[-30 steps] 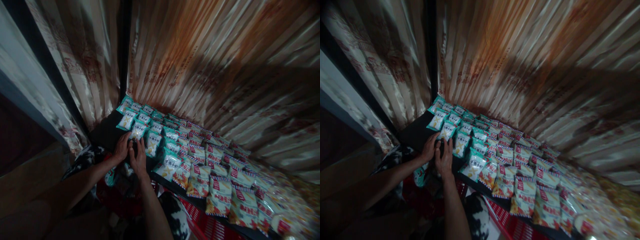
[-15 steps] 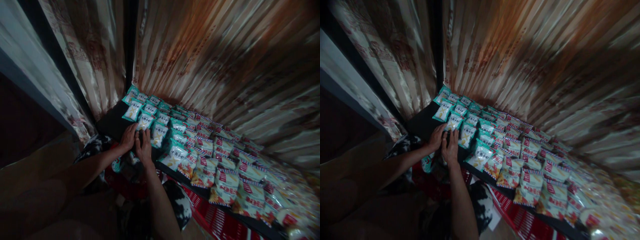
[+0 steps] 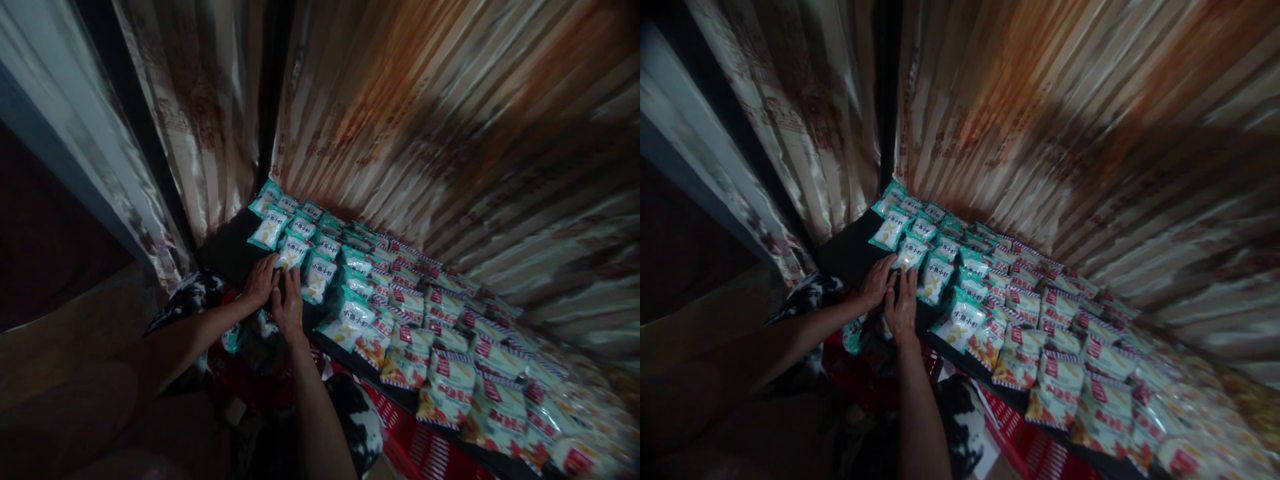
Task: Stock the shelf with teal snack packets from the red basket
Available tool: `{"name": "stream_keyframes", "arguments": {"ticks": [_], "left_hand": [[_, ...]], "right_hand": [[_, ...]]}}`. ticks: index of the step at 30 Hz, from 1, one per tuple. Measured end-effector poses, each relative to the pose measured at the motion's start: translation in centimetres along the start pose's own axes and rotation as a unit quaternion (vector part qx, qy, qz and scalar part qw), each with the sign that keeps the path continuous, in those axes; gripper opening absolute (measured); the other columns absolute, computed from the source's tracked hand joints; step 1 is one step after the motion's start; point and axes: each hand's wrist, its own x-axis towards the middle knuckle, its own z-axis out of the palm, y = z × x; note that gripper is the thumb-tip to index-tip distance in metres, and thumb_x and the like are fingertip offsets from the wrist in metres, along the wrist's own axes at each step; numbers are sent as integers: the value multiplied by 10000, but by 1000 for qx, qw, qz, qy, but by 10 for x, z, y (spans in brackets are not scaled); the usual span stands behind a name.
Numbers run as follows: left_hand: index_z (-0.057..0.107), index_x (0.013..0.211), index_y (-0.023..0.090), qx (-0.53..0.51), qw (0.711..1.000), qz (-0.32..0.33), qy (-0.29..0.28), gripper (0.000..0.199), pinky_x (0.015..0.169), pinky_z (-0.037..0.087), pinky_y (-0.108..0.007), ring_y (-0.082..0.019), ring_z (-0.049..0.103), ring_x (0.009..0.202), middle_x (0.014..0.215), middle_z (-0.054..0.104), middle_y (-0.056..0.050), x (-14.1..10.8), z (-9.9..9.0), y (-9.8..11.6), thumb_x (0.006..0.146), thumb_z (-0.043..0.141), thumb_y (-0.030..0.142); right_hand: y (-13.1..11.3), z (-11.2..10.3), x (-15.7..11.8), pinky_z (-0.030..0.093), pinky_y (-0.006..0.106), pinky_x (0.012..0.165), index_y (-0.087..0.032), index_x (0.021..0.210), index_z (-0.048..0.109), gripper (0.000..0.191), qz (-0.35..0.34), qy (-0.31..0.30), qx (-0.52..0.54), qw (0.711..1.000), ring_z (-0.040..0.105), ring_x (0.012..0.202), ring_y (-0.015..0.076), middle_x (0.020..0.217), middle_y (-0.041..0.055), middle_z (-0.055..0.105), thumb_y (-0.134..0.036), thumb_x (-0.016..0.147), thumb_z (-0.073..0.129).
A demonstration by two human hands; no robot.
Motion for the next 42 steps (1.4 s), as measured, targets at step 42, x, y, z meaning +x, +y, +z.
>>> {"name": "stream_keyframes", "arguments": {"ticks": [42], "left_hand": [[388,1283,67,-36,997,-15,63,451,1035,371,-457,-267,445,1232,1295,499,-195,-3,-2,2,858,387,219]], "right_hand": [[-26,-4,-58,488,379,904,-163,1096,610,325,-20,56,9,998,589,1051,194,1081,119,653,-229,893,365]]}}
